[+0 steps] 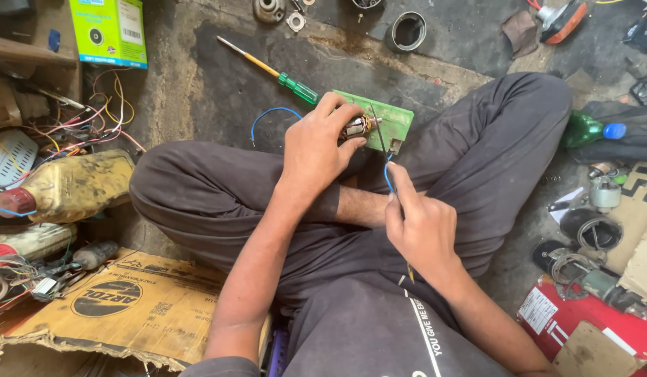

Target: The person sits on the floor and uses a metal file to scrape the surface of a cylindrical electrical component held in their left hand. They repeatedly rotate the component to file different sections while working in a cluttered workshop environment.

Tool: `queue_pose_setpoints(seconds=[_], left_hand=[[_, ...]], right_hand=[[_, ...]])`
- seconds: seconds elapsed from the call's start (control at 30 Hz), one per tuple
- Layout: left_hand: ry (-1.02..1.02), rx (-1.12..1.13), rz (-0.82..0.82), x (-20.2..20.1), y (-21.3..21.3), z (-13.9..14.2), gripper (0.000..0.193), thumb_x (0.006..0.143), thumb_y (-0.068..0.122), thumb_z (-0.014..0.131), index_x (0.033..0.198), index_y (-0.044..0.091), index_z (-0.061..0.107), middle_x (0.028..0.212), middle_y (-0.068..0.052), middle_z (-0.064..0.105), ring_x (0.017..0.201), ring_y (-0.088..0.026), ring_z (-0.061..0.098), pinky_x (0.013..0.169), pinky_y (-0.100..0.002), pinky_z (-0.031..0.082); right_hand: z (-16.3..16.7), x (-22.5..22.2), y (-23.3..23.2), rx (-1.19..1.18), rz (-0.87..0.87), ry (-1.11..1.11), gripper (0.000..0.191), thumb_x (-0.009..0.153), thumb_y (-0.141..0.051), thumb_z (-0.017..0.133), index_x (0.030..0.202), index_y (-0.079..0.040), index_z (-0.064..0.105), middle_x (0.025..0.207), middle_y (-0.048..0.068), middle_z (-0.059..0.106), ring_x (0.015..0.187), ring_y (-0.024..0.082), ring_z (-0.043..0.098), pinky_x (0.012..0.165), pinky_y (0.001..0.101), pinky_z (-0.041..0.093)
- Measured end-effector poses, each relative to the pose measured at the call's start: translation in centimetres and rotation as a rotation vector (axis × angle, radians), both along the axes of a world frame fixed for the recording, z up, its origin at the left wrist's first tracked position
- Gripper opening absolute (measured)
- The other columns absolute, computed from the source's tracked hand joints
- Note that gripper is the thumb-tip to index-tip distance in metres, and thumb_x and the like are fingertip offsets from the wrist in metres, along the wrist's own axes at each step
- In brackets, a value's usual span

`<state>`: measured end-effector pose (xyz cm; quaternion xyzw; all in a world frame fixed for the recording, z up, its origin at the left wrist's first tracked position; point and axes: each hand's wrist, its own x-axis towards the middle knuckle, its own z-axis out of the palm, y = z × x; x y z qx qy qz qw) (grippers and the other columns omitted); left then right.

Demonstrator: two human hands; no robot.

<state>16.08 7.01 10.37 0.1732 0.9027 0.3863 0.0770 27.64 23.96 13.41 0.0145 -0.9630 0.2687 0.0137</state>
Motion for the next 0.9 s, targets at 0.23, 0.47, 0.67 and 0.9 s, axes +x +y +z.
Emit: queue_pose_setpoints(seconds=[0.23,0.47,0.67,0.9], left_hand=[[0.063,-0.002,-0.028,0.1,0.0,0.1,0.043,0.074,0.019,0.087,0.112,0.014,0.068,0.112,-0.003,0.062,0.097,-0.028,0.07,0.076,-0.041,0.054],[0.007,-0.007,-0.023,0.1,0.1,0.1,0.04,0.077,0.021,0.087,0.111,0.014,0.069,0.109,-0.003,0.062,0.093,-0.029,0.07,0.072,-0.042,0.053],[0.006,0.011,-0.018,0.0,-0.1,0.0,0.039,0.08,0.023,0.085,0.113,0.014,0.068,0.109,-0.003,0.062,0.093,-0.029,0.07,0.072,-0.042,0.053],[-0.057,0.013,0.01,-0.3,-0.3,-0.3,0.038,0.081,0.028,0.085,0.114,0.015,0.071,0.106,-0.005,0.062,0.09,-0.03,0.069,0.071,-0.042,0.053]], right_hand=[[-0.6,-1.8,0.3,-0.096,-0.054,-0.07,0.048,0.091,-0.006,0.066,0.139,-0.007,0.062,0.059,0.014,0.059,0.052,0.034,0.063,0.052,0.0454,0.046],[0.1,-0.2,0.1,-0.082,-0.054,-0.086,0.048,0.089,-0.005,0.065,0.137,-0.007,0.061,0.059,0.015,0.06,0.051,0.032,0.064,0.052,0.0441,0.048],[-1.4,-1.1,0.2,-0.18,-0.085,-0.087,0.047,0.093,-0.004,0.065,0.139,-0.006,0.06,0.063,0.014,0.062,0.054,0.031,0.065,0.052,0.0426,0.047],[-0.8,0.1,-0.1,-0.132,-0.036,-0.011,0.048,0.091,-0.005,0.064,0.138,-0.007,0.059,0.067,0.014,0.063,0.056,0.031,0.065,0.054,0.0417,0.048]])
